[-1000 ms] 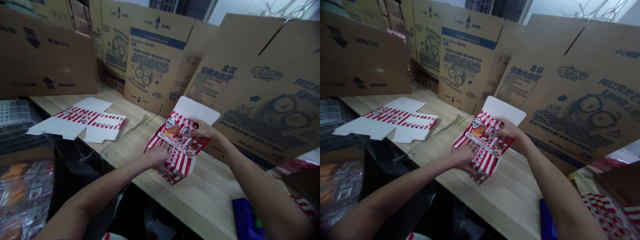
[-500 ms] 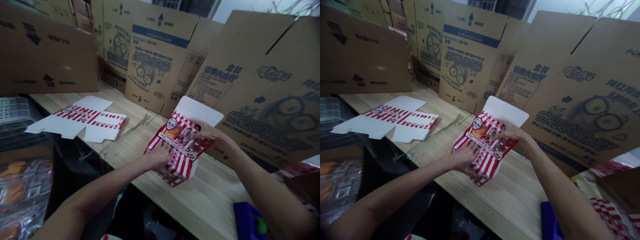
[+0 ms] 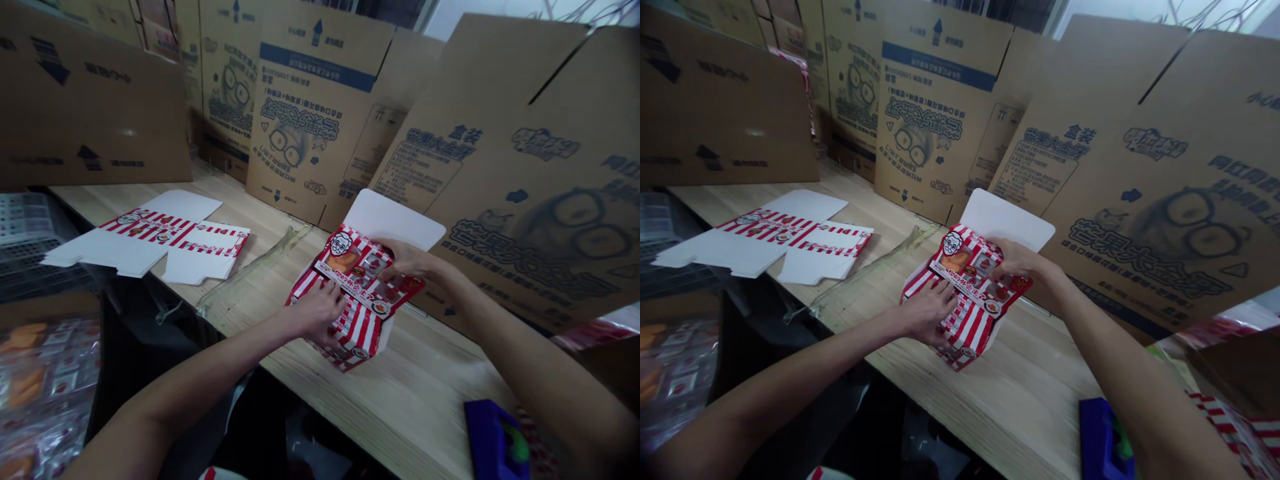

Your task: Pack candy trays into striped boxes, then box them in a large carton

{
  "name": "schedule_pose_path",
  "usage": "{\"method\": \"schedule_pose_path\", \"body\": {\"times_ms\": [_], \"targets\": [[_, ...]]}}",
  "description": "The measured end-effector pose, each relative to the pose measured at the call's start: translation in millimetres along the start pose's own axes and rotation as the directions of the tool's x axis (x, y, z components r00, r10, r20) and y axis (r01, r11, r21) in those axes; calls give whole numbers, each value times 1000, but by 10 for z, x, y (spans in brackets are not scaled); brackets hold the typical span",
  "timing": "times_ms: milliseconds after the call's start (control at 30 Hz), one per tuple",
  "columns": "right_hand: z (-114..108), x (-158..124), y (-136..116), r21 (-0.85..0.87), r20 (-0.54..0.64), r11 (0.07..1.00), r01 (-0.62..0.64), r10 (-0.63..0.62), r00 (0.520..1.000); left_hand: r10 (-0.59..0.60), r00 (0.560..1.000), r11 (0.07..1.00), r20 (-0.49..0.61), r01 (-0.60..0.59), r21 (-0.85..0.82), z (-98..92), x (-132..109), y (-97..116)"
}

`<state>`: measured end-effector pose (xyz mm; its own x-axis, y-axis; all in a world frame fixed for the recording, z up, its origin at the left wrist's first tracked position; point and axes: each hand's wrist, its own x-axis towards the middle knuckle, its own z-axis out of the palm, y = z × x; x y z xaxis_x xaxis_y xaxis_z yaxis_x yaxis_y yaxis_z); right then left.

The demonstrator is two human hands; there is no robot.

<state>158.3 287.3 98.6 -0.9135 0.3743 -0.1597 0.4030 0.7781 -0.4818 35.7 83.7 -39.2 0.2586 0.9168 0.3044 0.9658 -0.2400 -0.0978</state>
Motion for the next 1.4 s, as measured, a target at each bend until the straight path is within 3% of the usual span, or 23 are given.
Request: {"method": "schedule_pose_path", "body": {"times_ms": [367,867,1100,1300,1400], "targets": [[12,18,-100,-172,-10,985,-3,1,1000,18,1000,1000,20,-19,25,-10,5,10],[28,61,-139,-431,-3,889,153,-171,985,21,999,999,29,-22,41,-20,-21,26],[169,-28,-216,-481,-20,872,91,-114,993,37,999,999,33,-36,-12,-27,-21,2],[311,-6,-41,-370,-17,922,113,-128,992,26,1000,999,2,-26,-33,-30,-24,-5],[465,27,62,-387,-34,920,65,-84,996,31,1000,998,0,-31,-52,-37,-14,-5]]}}
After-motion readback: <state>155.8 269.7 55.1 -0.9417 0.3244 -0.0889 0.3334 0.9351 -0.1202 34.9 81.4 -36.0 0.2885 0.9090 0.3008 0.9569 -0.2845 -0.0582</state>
